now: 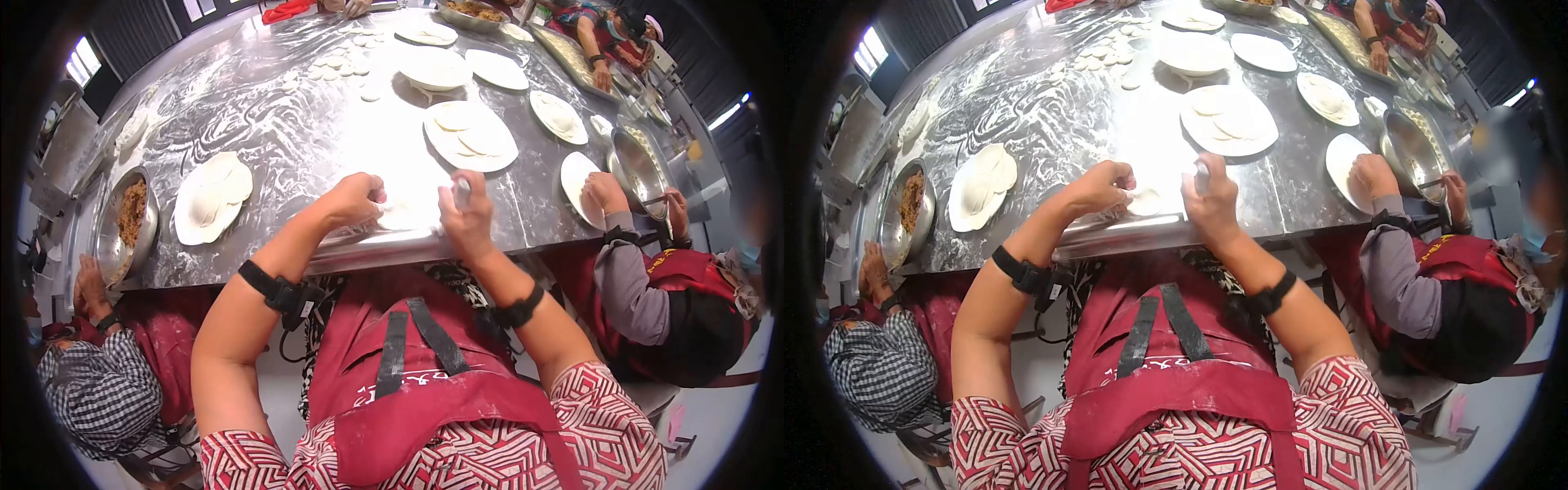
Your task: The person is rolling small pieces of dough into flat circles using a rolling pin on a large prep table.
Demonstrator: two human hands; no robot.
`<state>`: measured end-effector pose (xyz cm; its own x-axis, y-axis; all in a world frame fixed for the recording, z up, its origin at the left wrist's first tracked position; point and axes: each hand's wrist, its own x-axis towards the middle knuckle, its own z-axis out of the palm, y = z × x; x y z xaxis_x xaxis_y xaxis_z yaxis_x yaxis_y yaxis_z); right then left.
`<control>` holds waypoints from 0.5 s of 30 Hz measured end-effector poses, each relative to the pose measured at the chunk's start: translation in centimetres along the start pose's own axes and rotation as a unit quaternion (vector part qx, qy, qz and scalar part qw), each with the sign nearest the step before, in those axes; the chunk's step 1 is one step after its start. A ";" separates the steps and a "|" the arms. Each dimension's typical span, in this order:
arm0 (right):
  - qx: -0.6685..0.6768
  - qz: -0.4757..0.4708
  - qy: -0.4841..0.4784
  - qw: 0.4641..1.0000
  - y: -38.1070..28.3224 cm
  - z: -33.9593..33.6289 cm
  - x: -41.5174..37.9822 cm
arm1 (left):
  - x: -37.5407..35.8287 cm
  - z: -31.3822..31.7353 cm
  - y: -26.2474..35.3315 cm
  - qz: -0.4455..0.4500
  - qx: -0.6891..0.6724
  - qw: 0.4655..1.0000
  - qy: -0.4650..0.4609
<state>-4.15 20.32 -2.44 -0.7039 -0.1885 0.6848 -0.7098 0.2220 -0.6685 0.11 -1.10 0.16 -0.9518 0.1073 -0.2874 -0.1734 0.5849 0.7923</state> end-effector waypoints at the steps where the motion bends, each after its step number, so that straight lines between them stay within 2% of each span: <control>1: -0.017 -0.018 0.006 1.000 0.4 0.9 1.3 | 0.1 -0.1 0.2 0.027 0.040 0.999 0.007; 3: -0.039 -0.028 0.003 0.999 1.4 3.2 4.0 | 0.4 -0.2 0.6 0.081 0.118 0.990 0.021; 5: -0.040 -0.038 0.006 0.998 1.9 4.1 4.7 | 1.1 -0.2 0.7 0.068 0.138 0.988 0.033; 7: -0.035 -0.026 -0.001 0.999 1.5 3.9 4.7 | 1.1 -0.1 0.9 0.049 0.120 0.991 0.031; 10: -0.035 -0.030 0.008 0.999 0.7 1.1 1.6 | 0.8 -0.1 0.3 0.094 0.159 0.982 0.037; 11: -0.014 -0.012 0.000 1.000 0.4 0.3 0.5 | 0.6 0.0 0.3 0.069 0.108 0.990 0.052; 13: 0.029 0.024 -0.010 0.999 -0.1 -0.6 -1.0 | 0.3 -0.2 0.2 0.002 -0.002 1.000 0.002; 14: 0.011 0.002 -0.003 1.000 0.2 -0.3 -0.6 | 0.0 -0.1 0.0 -0.033 -0.056 0.998 -0.025; 15: -0.008 -0.019 0.005 1.000 0.7 0.5 0.6 | 0.2 0.1 -0.5 0.012 -0.004 1.000 -0.005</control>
<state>-5.08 19.88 -2.71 -0.6761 -0.1870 0.7127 -0.7355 0.2303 -0.6372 0.02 -1.30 -0.30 -0.9533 0.1283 -0.2734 -0.1531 0.5751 0.8037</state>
